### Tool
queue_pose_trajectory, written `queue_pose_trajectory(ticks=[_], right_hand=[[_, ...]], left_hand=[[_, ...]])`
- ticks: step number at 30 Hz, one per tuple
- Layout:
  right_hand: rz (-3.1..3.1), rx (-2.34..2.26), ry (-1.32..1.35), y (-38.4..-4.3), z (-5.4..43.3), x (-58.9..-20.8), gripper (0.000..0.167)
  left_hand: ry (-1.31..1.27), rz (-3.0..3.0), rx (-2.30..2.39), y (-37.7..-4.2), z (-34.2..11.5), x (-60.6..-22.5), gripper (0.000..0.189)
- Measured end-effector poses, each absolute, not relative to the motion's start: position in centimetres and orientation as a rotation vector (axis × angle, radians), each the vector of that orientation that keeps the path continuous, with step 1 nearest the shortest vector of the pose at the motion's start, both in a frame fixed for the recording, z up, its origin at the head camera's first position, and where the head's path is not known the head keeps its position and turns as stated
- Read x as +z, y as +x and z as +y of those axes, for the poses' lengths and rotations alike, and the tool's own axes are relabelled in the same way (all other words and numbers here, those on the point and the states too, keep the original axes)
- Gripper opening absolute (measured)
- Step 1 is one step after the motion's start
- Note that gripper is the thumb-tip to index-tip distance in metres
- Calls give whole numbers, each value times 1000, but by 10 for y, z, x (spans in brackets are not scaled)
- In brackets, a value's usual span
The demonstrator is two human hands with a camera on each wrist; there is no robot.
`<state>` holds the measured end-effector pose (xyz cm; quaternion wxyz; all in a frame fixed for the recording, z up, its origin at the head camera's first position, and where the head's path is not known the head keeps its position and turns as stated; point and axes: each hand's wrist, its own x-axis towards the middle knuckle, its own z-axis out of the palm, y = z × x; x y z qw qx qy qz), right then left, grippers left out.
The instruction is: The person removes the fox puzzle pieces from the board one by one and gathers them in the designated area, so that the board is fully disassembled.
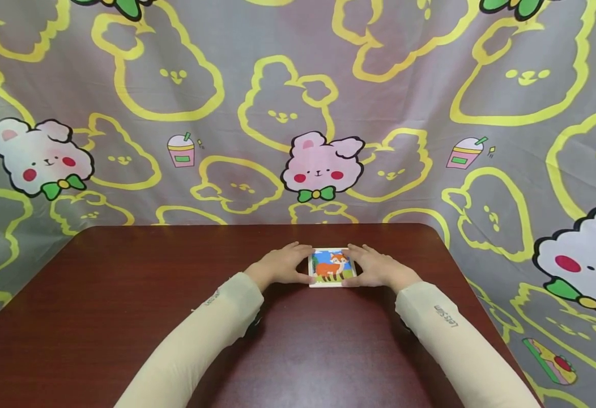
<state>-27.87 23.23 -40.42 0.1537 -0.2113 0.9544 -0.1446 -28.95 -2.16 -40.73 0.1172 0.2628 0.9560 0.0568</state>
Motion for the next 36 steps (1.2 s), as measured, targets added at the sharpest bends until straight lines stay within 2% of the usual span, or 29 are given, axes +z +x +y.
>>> queue_pose_trajectory(ticks=[20,36], right_hand=[[2716,-339,-719,-264,220,-400,93],[2687,-273,-787,-246,197,-400,93]], left_hand=[[882,2755,122,-278,-47,-403,85],[947,2724,106,-256,-77,-396,85]])
